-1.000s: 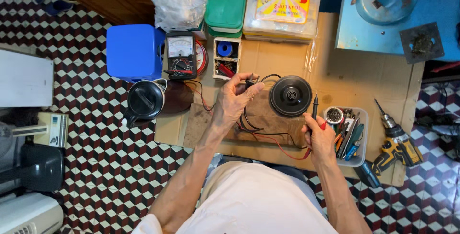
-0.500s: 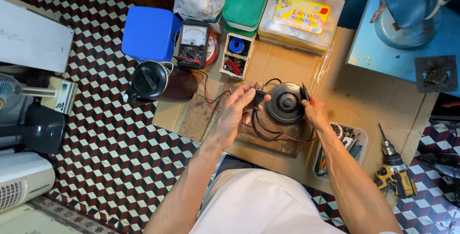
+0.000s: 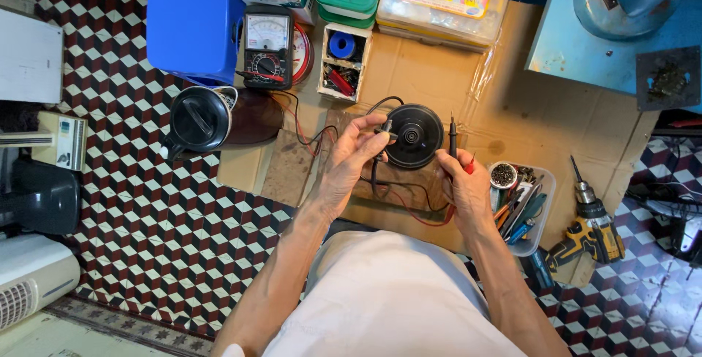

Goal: The person disassembles a kettle, then uses a multimeter to test the heating element of a kettle base. They probe the element with the multimeter leads and later use a screwdriver and a power drill to remove screws from the base.

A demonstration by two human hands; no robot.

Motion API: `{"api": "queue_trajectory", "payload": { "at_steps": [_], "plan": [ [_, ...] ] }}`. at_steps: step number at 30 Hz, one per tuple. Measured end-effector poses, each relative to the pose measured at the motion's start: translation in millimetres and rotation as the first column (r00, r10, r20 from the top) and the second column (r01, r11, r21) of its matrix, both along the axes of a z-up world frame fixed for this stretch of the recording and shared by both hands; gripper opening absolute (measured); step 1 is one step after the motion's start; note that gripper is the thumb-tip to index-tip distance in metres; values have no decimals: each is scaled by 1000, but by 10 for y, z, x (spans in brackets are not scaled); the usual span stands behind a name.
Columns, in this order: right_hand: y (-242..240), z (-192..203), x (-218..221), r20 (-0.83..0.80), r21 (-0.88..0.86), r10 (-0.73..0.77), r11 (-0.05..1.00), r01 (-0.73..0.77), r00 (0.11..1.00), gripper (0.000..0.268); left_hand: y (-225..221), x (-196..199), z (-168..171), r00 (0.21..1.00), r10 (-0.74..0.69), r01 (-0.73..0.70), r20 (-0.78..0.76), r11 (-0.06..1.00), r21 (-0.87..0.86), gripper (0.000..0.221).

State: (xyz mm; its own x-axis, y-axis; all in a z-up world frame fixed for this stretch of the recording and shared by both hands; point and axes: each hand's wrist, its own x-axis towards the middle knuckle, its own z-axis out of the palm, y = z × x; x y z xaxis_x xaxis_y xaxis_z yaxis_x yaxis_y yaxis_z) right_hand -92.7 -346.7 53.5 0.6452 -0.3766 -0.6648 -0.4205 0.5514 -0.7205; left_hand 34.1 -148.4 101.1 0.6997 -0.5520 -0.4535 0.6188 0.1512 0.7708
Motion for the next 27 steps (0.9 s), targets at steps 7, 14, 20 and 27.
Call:
{"api": "queue_trajectory", "payload": {
  "at_steps": [7,14,20,27],
  "plan": [
    [180,618,289,98,119,-24,993,12,995,21,-147,-123,68,961,-127,63,245,965,253,55],
    [242,650,311,158,170,-17,985,-10,987,21,-222,-222,202,794,-273,-69,543,847,527,46],
    [240,553,244,151,155,-12,988,-11,988,20,-237,-289,200,676,-318,-147,665,826,544,45],
    [236,494,221,132,146,-5,989,-14,991,19,-237,-311,204,706,-314,-121,635,830,545,43]
  ]
}}
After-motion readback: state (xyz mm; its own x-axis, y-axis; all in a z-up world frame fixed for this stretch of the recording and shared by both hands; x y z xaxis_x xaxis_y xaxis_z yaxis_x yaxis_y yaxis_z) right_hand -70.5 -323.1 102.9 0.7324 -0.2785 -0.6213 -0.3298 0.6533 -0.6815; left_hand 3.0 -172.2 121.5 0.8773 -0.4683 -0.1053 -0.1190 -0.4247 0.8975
